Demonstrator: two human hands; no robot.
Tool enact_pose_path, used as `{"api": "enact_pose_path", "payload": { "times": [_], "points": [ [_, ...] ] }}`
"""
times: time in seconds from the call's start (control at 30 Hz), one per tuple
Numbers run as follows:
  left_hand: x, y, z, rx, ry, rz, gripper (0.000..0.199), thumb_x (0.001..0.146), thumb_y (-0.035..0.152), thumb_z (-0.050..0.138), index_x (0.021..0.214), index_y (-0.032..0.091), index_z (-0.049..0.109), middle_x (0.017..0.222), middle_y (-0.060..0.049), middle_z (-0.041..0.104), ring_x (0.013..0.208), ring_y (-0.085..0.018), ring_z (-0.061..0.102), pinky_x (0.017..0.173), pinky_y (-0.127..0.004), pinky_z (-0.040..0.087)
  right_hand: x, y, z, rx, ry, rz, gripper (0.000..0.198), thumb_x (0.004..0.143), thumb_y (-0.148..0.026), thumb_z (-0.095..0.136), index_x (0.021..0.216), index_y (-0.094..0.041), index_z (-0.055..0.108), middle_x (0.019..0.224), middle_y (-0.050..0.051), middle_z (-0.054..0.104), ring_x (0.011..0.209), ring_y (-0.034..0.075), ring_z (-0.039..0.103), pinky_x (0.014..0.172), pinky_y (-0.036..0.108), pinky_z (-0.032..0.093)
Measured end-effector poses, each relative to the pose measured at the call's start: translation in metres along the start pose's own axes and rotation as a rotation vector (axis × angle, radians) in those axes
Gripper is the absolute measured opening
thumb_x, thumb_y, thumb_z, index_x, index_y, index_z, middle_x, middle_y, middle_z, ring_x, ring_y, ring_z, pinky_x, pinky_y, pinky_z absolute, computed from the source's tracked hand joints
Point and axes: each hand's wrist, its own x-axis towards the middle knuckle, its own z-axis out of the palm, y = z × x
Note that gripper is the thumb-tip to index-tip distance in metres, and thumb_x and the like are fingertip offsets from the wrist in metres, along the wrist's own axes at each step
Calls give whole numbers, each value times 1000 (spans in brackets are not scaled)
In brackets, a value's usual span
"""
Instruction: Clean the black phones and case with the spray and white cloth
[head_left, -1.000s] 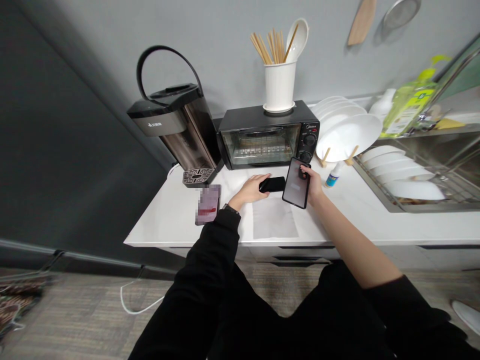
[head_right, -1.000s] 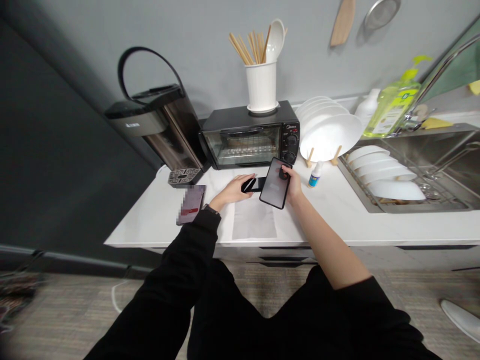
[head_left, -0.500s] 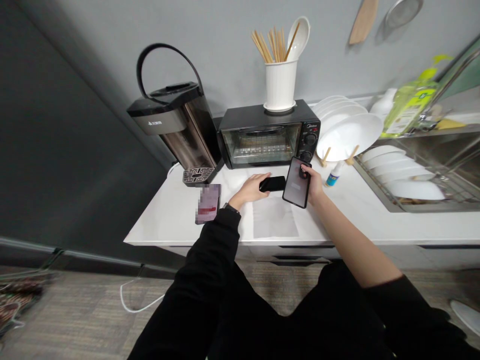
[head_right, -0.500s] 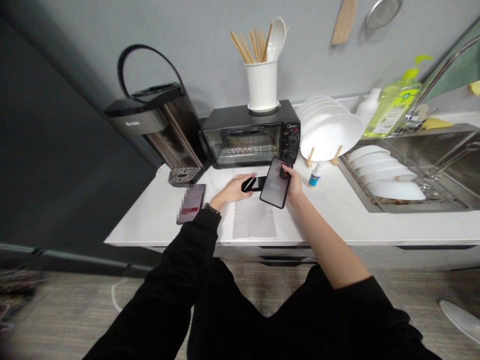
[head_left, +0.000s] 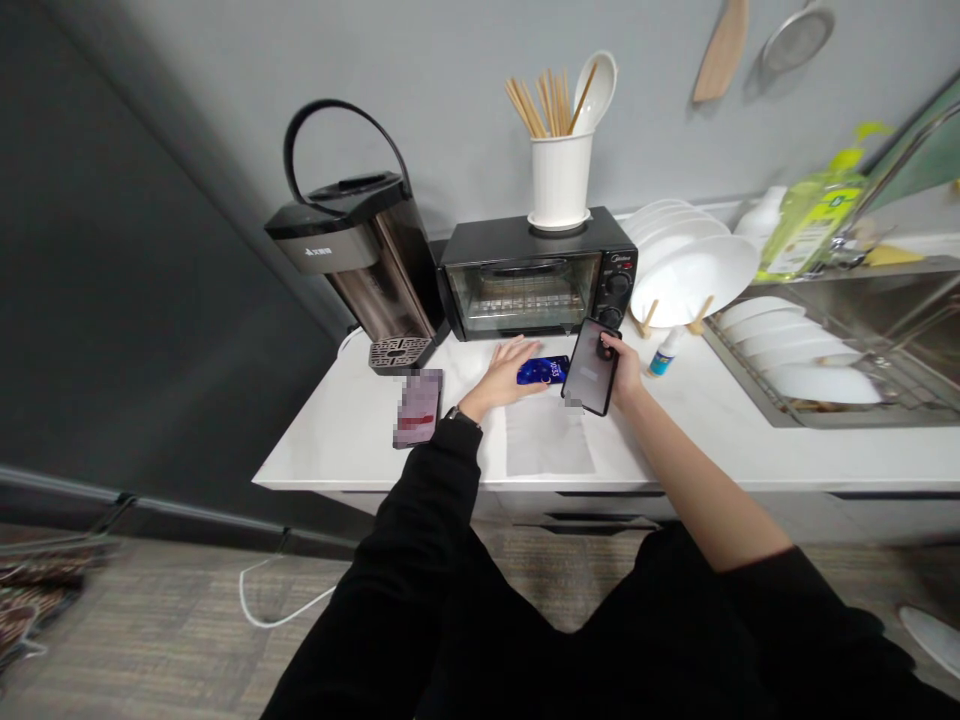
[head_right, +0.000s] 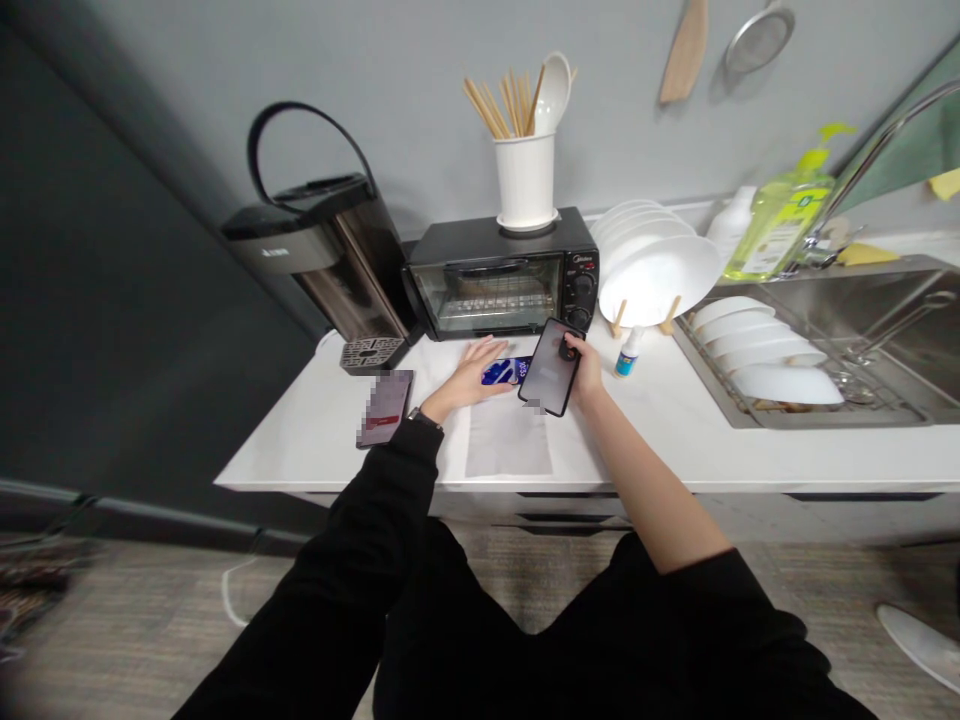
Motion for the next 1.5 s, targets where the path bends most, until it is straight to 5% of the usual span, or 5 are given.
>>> {"api": "enact_pose_path", "payload": {
  "times": [0.2, 0.53, 0.87, 1.33, 1.5],
  "points": [
    [-29, 31, -12, -242, 470, -110, 45, 106, 45, 50, 145, 23, 57, 153, -14, 54, 146, -27, 49, 126, -50, 34, -4, -3, 0, -91, 17, -127, 22, 66, -39, 71, 78, -23, 62, 63, -4, 65, 59, 16, 61, 59, 30, 54],
    [-162, 143, 3, -73, 303, -296, 105, 84, 44, 84, 167, 33, 20, 166, -14, 36, 150, -35, 45, 124, -54, 41, -101, 63, 7, -389, -50, -350, 46, 83, -46, 67, 120, -19, 72, 92, 5, 78, 81, 22, 67, 71, 35, 55],
    [-204, 117, -13, 208, 316, -351, 81, 92, 35, 72, 162, 28, 34, 145, -14, 60, 135, -34, 58, 115, -54, 50, -124, 46, -21, -1013, -342, -619, 37, 89, -45, 72, 120, -25, 76, 132, 10, 73, 128, 34, 62, 116, 54, 45],
    [-154, 108, -1, 71, 78, -227, 84, 85, 37, 80, 160, 26, 42, 140, -11, 64, 132, -32, 54, 116, -50, 49, -133, -32, -56, -1245, -59, -936, 26, 103, -43, 55, 109, -25, 74, 105, 8, 78, 93, 27, 73, 85, 40, 55],
    [-136, 103, 5, -19, 23, -187, 97, 86, 43, 81, 166, 24, 29, 158, -15, 50, 145, -33, 47, 121, -52, 43, -136, -6, -35, -1541, -441, -980, 29, 107, -37, 50, 113, -26, 76, 113, 9, 77, 107, 28, 71, 90, 41, 58]
  ]
}}
